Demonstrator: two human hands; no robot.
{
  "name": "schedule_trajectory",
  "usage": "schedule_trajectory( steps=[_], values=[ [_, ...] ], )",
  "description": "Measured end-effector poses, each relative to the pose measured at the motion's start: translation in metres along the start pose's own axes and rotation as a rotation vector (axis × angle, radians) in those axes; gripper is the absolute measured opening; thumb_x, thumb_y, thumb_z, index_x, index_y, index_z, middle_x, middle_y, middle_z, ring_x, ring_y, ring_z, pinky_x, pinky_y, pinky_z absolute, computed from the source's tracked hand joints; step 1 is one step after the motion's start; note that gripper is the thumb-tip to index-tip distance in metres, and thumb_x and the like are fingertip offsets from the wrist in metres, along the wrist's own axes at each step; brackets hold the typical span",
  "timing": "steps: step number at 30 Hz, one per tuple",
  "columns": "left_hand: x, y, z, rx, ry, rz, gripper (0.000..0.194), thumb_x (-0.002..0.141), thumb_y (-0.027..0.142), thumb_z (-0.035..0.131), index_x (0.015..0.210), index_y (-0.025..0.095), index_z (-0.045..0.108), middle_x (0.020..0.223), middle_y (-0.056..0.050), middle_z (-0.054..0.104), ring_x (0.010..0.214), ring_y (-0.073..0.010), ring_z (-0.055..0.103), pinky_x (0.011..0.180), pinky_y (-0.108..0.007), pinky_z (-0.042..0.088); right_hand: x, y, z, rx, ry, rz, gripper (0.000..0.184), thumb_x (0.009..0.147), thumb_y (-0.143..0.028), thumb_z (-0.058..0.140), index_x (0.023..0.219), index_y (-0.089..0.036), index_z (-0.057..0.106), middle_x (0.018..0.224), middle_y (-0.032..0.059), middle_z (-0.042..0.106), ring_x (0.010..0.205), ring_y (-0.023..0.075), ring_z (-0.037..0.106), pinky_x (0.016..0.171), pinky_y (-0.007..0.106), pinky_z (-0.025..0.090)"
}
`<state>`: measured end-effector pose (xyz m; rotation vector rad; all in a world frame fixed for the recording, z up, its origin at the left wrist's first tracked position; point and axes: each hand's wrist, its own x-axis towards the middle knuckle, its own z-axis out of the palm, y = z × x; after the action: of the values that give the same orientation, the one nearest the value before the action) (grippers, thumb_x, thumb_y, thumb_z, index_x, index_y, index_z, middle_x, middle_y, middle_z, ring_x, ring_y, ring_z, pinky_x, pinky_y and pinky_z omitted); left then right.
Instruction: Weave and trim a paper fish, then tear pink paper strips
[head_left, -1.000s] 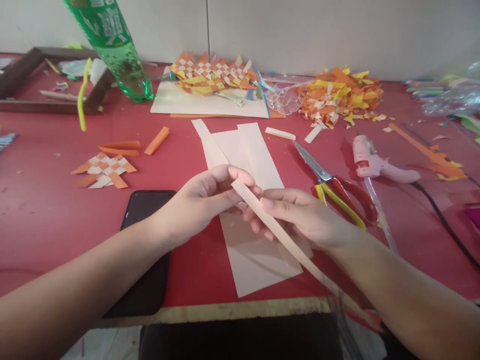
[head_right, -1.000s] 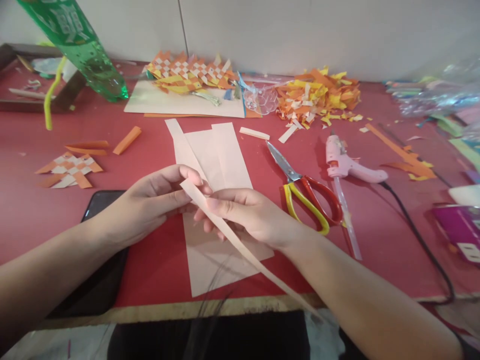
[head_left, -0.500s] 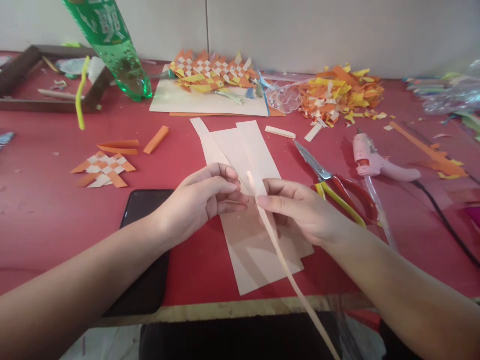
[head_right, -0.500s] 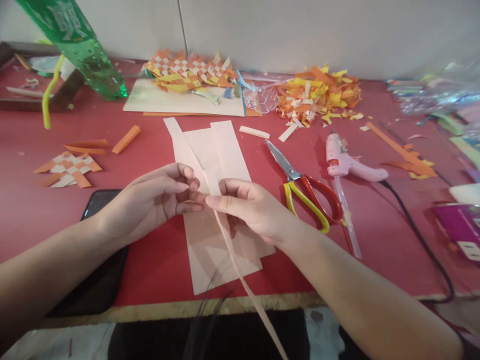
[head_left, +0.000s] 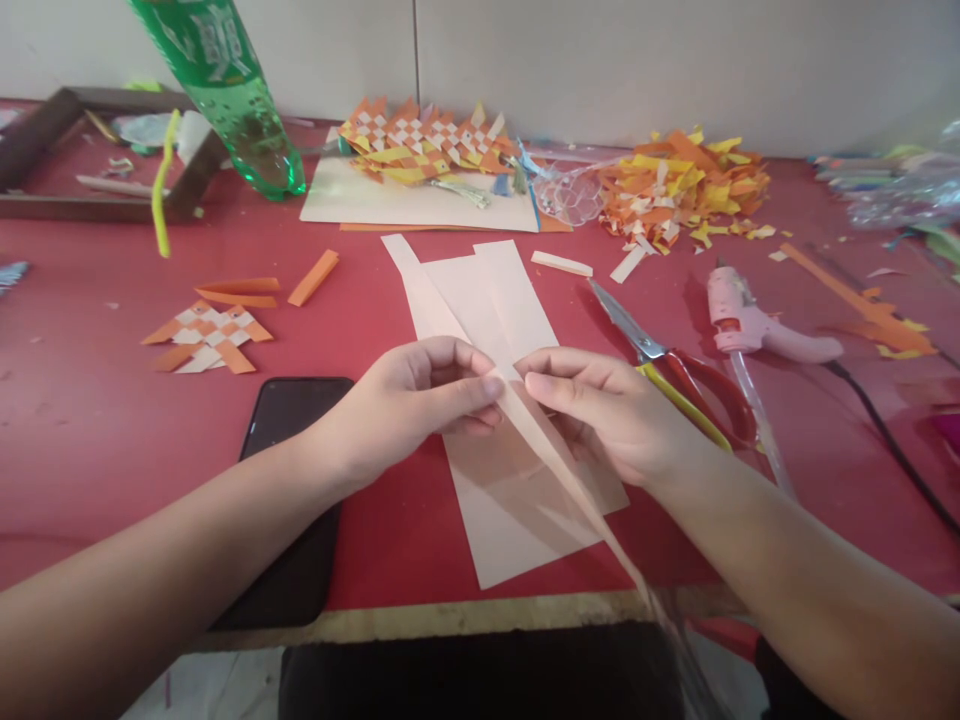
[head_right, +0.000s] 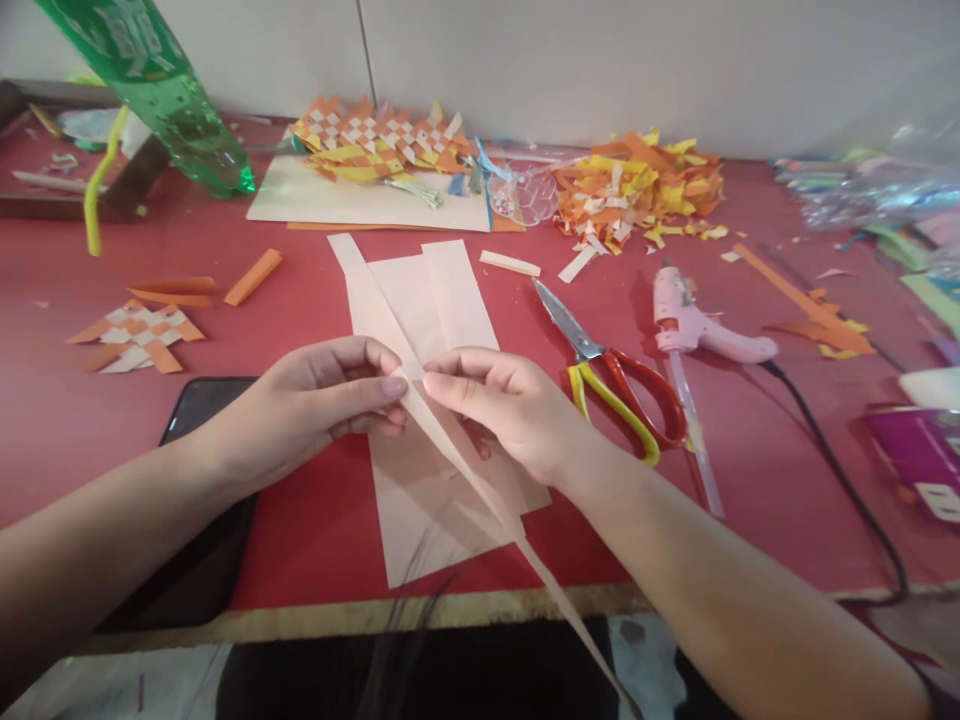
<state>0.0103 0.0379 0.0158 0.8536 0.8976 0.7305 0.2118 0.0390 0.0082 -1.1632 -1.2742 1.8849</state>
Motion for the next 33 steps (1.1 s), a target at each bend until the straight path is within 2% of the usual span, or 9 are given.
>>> schedule_trajectory(
  steps=[4,11,17,25,33],
  values=[
    [-0.0018,0.0018,0.0018,0.118,-0.042,-0.022,0.019,0.077,0.027,0.079,0.082,0.013,0.068,0.069,0.002,0.068,0.067,-0.0061,0.066,0.065,-0.013,0.054,-0.0006,0.0015,-0.0003,-0.066,0.053,-0.091,0.017,0.085,-0.038,0.07,0.086,-0.02,0.067,0.061,-0.0062,0.054,0.048,0.0033,0.049,0.041,0.013,0.039],
    [-0.0023,0.0037,0.002,0.221,-0.053,-0.063,0.017,0.077,0.027,0.078,0.083,0.013,0.071,0.071,0.001,0.07,0.067,-0.0075,0.067,0.067,-0.015,0.054,-0.0036,-0.0021,0.0009,-0.141,0.006,-0.135,0.014,0.084,-0.03,0.069,0.079,-0.018,0.064,0.058,-0.0058,0.054,0.046,0.0048,0.051,0.042,0.015,0.042],
    [-0.0043,0.0035,0.003,0.226,-0.089,-0.098,0.014,0.082,0.026,0.073,0.081,0.013,0.07,0.069,0.0,0.071,0.063,-0.0077,0.067,0.064,-0.016,0.054,-0.0057,-0.0062,0.0009,-0.242,-0.023,-0.167,0.012,0.083,-0.023,0.065,0.074,-0.016,0.061,0.06,-0.0046,0.053,0.049,0.0055,0.049,0.043,0.017,0.039],
    [-0.004,0.0032,0.0035,0.155,-0.113,-0.092,0.012,0.072,0.018,0.08,0.08,0.013,0.072,0.071,-0.002,0.073,0.067,-0.0121,0.07,0.067,-0.021,0.057,-0.0062,-0.0073,0.0029,-0.327,-0.044,-0.276,0.011,0.083,-0.02,0.063,0.073,-0.017,0.061,0.063,-0.0035,0.054,0.054,0.007,0.047,0.047,0.02,0.036],
    [-0.0057,0.0042,0.003,0.139,-0.121,-0.067,0.01,0.073,0.017,0.08,0.078,0.014,0.073,0.066,0.001,0.07,0.06,-0.0071,0.064,0.061,-0.015,0.053,-0.0084,-0.0044,0.0036,-0.367,-0.013,-0.403,0.009,0.083,-0.019,0.063,0.075,-0.018,0.06,0.066,-0.0032,0.056,0.057,0.0075,0.048,0.05,0.021,0.036]
  ],
)
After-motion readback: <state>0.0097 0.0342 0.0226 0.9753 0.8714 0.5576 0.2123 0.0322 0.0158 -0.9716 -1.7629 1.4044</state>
